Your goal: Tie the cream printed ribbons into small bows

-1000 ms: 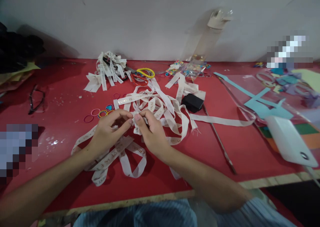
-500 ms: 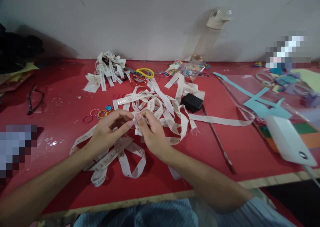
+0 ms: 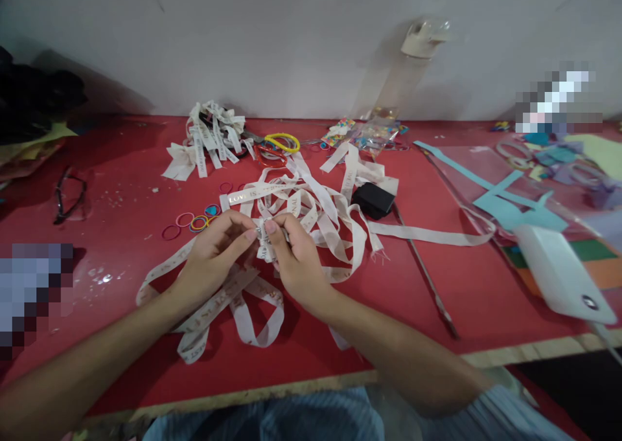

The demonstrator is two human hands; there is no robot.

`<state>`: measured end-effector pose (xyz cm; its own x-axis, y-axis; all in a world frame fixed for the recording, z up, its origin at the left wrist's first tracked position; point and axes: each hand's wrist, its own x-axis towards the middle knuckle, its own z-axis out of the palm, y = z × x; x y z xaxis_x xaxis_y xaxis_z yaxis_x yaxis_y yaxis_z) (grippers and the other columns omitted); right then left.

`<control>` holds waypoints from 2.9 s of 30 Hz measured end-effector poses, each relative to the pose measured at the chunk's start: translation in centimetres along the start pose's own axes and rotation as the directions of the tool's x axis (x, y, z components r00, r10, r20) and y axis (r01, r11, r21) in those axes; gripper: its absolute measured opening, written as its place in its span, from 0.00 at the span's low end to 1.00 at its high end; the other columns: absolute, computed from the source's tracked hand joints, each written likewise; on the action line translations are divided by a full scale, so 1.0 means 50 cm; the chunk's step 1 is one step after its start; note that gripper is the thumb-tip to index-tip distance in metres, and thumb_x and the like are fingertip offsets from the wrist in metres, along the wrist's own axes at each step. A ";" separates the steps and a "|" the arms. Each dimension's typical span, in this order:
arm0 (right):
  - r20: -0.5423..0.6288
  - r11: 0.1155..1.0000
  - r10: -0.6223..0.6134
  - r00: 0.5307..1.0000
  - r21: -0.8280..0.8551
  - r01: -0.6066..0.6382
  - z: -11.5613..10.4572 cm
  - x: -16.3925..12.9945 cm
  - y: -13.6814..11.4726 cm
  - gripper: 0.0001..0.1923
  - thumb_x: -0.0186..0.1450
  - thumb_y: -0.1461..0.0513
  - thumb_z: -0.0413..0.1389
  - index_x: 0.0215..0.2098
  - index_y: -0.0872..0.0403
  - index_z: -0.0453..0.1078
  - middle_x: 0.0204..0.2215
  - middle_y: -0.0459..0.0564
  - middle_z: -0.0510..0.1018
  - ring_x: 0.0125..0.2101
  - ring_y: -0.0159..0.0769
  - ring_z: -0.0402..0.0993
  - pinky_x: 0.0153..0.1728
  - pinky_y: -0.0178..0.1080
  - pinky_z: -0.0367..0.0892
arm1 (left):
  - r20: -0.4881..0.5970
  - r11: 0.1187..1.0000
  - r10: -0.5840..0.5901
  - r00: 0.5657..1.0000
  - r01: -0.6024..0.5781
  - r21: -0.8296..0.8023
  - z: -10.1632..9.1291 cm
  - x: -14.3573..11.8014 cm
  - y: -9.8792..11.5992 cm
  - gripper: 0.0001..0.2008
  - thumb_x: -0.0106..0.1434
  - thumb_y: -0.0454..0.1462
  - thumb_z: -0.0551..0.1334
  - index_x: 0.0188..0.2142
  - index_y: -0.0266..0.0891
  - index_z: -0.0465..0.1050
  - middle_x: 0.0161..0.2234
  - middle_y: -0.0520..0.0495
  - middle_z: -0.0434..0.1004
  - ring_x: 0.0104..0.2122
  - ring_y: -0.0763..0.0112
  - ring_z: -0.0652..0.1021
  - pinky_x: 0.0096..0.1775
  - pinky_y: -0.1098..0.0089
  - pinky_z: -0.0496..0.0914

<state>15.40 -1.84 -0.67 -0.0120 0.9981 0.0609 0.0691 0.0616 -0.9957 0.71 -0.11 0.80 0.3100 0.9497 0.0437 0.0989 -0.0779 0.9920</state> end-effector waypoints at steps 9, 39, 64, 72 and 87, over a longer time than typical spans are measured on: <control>0.019 1.000 -0.001 1.000 -0.025 0.002 -0.003 0.002 0.001 0.15 0.69 0.50 0.47 0.32 0.51 0.60 0.22 0.40 0.60 0.18 0.26 0.56 0.20 0.33 0.59 | -0.027 0.999 0.030 0.999 -0.029 0.036 0.003 -0.003 0.001 0.08 0.66 0.42 0.57 0.36 0.41 0.66 0.26 0.54 0.67 0.24 0.77 0.68 0.26 0.76 0.63; -0.035 0.999 -0.007 0.999 0.031 0.009 -0.015 0.018 0.002 0.11 0.65 0.52 0.54 0.41 0.48 0.65 0.29 0.43 0.69 0.20 0.26 0.64 0.20 0.32 0.67 | 0.083 0.982 -0.089 0.993 0.102 -0.160 -0.007 0.011 -0.003 0.09 0.61 0.41 0.63 0.38 0.41 0.66 0.29 0.55 0.68 0.24 0.80 0.69 0.27 0.77 0.68; -0.034 0.886 -0.364 0.931 -0.321 0.335 -0.020 0.020 -0.009 0.07 0.60 0.60 0.62 0.28 0.52 0.68 0.39 0.49 0.71 0.47 0.38 0.69 0.49 0.42 0.64 | -0.147 0.991 -0.040 0.988 0.021 -0.129 -0.008 0.016 -0.006 0.11 0.61 0.42 0.64 0.30 0.40 0.64 0.22 0.57 0.67 0.20 0.81 0.68 0.22 0.79 0.64; 0.007 0.968 -0.174 0.985 -0.181 0.173 -0.018 0.025 0.006 0.09 0.61 0.55 0.60 0.30 0.51 0.68 0.40 0.48 0.67 0.48 0.39 0.66 0.46 0.40 0.65 | -0.164 0.997 -0.028 0.986 0.016 -0.074 -0.008 0.013 -0.006 0.11 0.60 0.43 0.64 0.29 0.39 0.66 0.22 0.56 0.68 0.20 0.81 0.68 0.21 0.79 0.63; 0.065 0.996 -0.089 0.994 -0.009 0.090 -0.018 0.032 -0.002 0.12 0.60 0.56 0.61 0.26 0.53 0.66 0.31 0.45 0.66 0.33 0.30 0.65 0.34 0.35 0.66 | -0.149 0.991 -0.054 0.987 0.035 -0.125 -0.008 0.014 -0.010 0.12 0.60 0.44 0.64 0.29 0.40 0.66 0.19 0.57 0.66 0.17 0.80 0.66 0.18 0.79 0.64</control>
<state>16.25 -0.24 -0.43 -0.0833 0.9859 0.1449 0.0768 0.1513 -0.9855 0.48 0.71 0.39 0.1599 0.9871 0.0074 -0.0096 -0.0059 0.9999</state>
